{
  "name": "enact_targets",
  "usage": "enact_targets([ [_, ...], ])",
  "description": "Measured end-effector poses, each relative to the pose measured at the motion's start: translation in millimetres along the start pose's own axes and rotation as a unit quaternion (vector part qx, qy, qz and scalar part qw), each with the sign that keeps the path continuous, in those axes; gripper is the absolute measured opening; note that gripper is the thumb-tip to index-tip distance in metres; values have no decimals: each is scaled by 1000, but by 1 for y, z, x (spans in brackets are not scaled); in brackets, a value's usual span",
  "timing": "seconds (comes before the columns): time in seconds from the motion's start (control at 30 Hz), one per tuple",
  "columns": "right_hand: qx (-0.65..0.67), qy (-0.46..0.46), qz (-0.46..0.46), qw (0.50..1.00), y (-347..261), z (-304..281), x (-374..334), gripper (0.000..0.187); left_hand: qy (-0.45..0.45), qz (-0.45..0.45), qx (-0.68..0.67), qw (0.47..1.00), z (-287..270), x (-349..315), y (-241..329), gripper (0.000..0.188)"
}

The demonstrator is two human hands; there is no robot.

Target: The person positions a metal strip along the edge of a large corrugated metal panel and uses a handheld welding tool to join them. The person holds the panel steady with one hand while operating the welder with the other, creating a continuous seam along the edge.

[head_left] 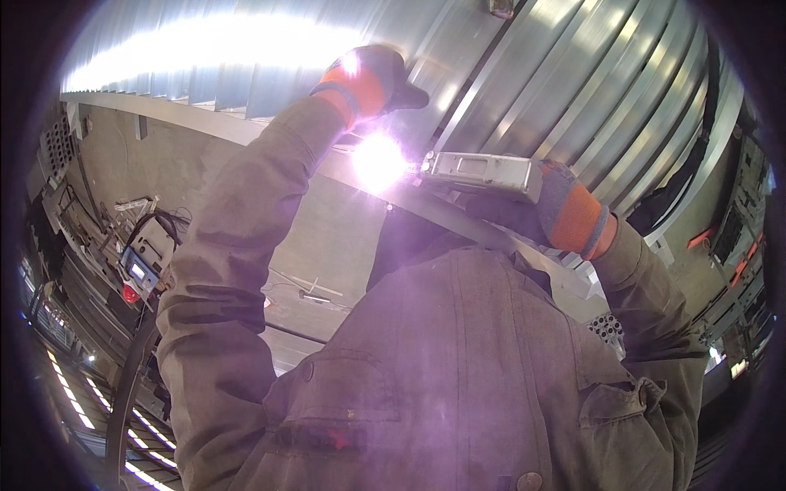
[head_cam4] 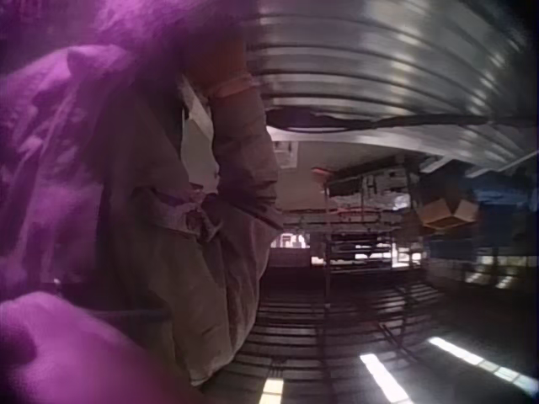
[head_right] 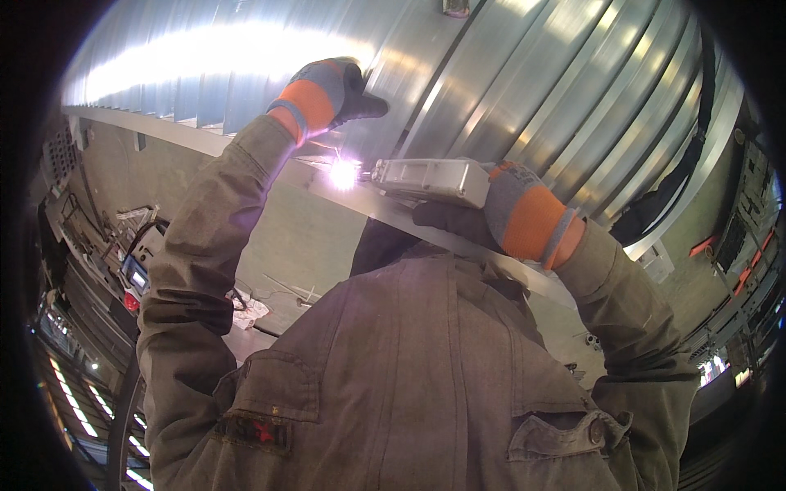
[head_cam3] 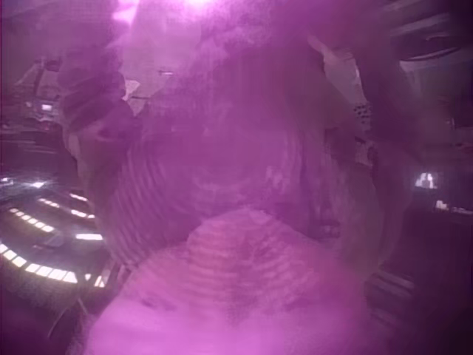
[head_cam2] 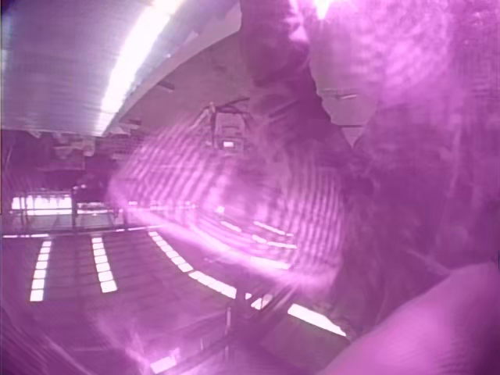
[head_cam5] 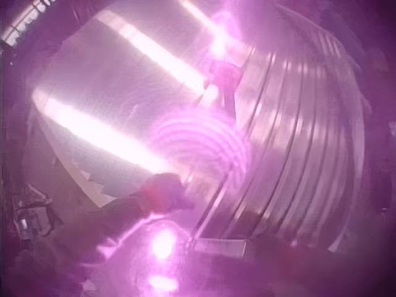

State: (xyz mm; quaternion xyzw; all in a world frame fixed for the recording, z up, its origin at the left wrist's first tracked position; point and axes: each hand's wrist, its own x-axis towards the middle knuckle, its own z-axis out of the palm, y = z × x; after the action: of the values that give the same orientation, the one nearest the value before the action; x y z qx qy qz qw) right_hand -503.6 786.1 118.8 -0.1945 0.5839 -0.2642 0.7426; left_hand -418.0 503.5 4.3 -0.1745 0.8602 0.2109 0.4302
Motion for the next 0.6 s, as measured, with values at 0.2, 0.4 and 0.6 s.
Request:
enact_targets([
  [0.2,-76,8,-14,997,-5,-8,-11,42,49,-14,-31,998,8,-7,-2,61],
  [0.4,-70,42,-102,991,11,-4,-3,46,48,25,-35,998,4,-5,-5,55],
  [0.6,-27,4,18,999,14,-8,-8,41,50,8,-94,994,10,-2,-9,55],
])
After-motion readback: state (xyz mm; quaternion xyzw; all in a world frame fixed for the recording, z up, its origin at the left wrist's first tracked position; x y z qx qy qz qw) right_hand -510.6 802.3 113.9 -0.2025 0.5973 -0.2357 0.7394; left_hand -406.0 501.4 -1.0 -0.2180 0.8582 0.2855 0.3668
